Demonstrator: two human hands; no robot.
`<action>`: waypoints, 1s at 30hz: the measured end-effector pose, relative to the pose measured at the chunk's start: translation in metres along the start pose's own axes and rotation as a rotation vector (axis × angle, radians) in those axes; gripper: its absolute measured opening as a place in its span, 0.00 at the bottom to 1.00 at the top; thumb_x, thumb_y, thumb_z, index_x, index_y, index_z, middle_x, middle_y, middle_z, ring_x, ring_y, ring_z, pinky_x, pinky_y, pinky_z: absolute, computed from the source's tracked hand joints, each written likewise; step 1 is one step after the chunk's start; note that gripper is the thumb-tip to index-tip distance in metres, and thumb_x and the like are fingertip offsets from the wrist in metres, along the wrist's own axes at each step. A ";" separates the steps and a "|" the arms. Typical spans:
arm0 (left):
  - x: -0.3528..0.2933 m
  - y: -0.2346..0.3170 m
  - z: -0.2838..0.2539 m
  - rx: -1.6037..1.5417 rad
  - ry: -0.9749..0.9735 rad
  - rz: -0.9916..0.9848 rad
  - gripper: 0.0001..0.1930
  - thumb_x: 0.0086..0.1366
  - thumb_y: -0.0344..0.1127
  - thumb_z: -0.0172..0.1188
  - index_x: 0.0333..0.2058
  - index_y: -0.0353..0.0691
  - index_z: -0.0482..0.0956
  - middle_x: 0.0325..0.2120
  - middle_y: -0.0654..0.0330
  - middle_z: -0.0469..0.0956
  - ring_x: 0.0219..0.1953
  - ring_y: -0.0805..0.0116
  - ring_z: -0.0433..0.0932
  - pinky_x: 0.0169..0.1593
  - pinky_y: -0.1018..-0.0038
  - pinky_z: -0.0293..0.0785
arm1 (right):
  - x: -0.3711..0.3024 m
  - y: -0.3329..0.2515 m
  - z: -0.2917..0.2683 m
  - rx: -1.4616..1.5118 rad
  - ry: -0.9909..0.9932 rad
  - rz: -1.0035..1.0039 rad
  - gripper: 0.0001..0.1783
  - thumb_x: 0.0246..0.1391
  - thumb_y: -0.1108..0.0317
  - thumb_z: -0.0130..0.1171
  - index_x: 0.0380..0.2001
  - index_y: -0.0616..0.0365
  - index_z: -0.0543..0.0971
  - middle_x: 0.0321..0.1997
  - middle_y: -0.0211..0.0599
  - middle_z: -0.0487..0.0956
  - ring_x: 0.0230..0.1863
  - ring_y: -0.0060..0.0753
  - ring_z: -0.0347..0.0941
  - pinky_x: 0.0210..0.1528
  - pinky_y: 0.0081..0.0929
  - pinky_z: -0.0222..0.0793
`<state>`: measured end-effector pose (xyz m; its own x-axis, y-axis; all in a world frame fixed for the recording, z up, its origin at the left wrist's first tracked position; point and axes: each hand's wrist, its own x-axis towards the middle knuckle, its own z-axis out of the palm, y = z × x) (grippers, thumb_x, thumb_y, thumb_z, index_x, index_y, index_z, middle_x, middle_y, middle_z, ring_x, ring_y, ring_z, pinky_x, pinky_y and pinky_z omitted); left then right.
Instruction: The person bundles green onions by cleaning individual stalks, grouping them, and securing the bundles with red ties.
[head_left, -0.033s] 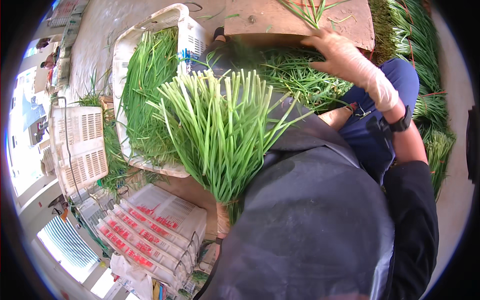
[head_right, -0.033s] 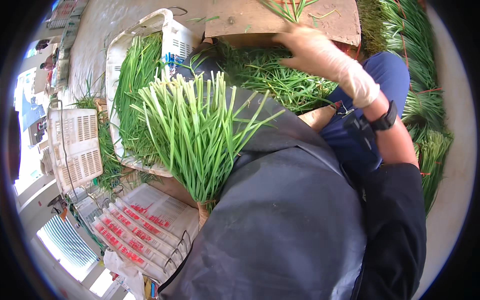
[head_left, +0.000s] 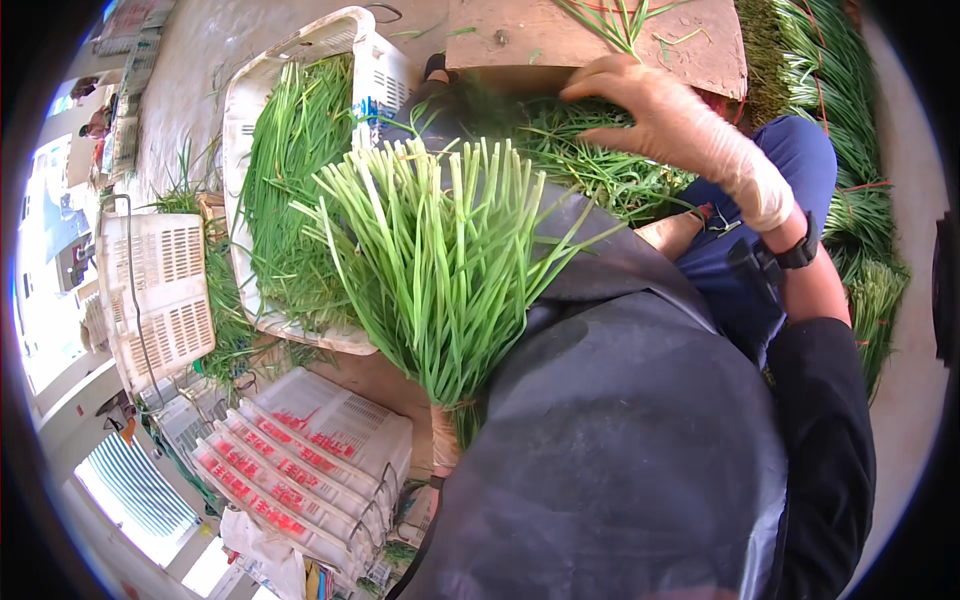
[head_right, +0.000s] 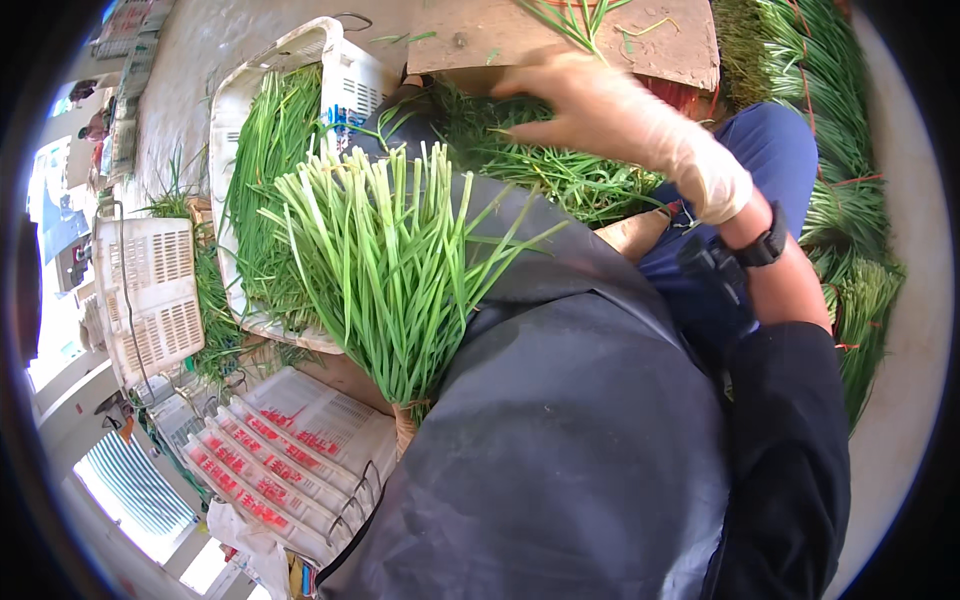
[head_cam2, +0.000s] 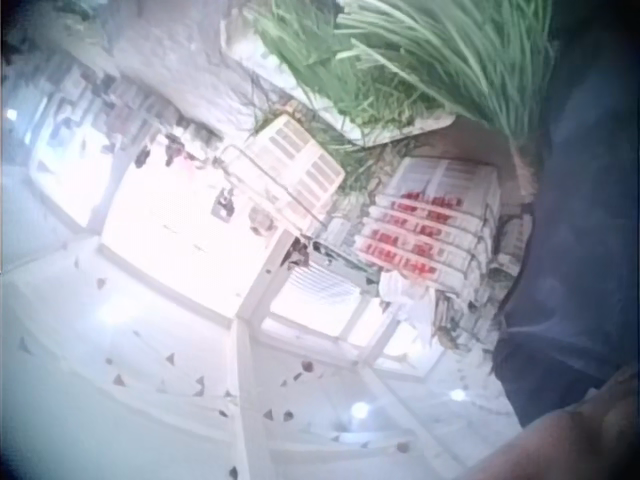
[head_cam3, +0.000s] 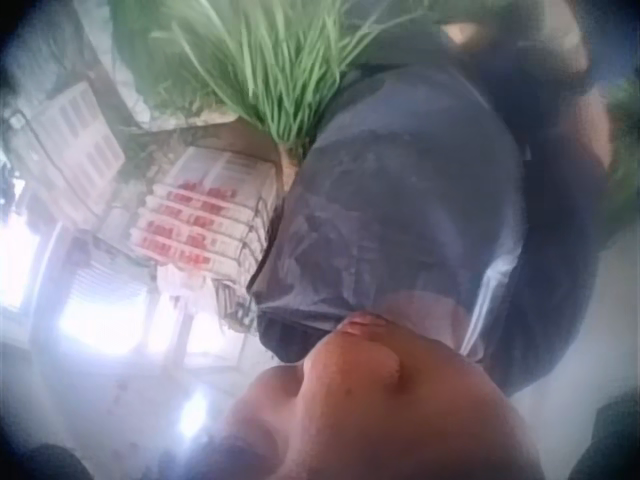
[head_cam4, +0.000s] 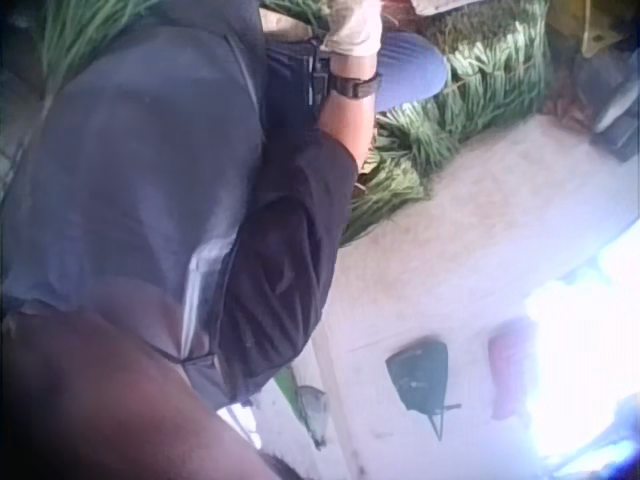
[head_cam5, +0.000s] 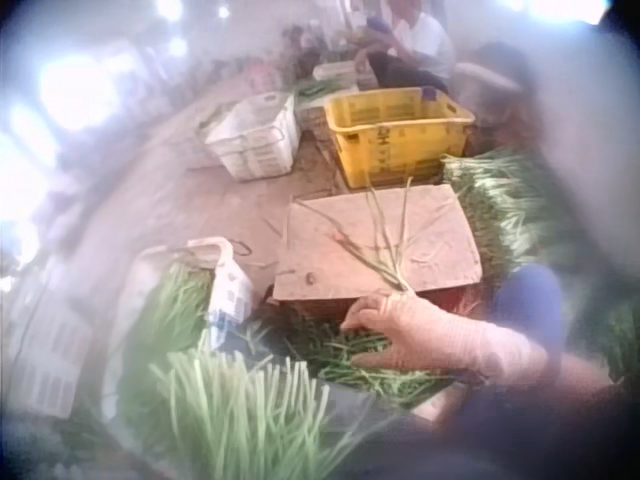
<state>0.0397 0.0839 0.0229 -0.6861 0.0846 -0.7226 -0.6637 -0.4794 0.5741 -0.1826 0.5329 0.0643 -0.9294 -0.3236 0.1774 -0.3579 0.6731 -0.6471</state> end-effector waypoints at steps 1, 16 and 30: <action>-0.001 -0.001 -0.001 -0.013 0.006 -0.002 0.27 0.64 0.37 0.61 0.58 0.33 0.68 0.50 0.50 0.76 0.48 0.56 0.78 0.50 0.64 0.77 | 0.015 -0.033 -0.001 0.315 -0.110 -0.034 0.23 0.48 0.62 0.68 0.47 0.59 0.79 0.54 0.44 0.75 0.58 0.45 0.69 0.61 0.36 0.64; -0.002 0.000 0.004 -0.032 0.014 -0.004 0.27 0.63 0.38 0.62 0.58 0.32 0.68 0.50 0.50 0.76 0.48 0.55 0.78 0.50 0.64 0.78 | 0.048 -0.052 0.091 1.075 -0.637 0.185 0.25 0.48 0.70 0.68 0.51 0.61 0.77 0.46 0.34 0.81 0.46 0.24 0.74 0.51 0.27 0.70; 0.010 0.006 -0.005 -0.020 -0.012 -0.006 0.27 0.63 0.38 0.62 0.58 0.32 0.68 0.49 0.50 0.77 0.47 0.55 0.79 0.50 0.63 0.78 | 0.012 0.059 0.016 1.328 -0.116 -0.325 0.11 0.59 0.66 0.50 0.26 0.57 0.78 0.31 0.40 0.77 0.37 0.35 0.73 0.47 0.32 0.67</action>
<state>0.0305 0.0771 0.0177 -0.6859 0.0983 -0.7210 -0.6619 -0.4960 0.5621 -0.2135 0.5580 0.0168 -0.7844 -0.4407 0.4364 -0.1404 -0.5592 -0.8170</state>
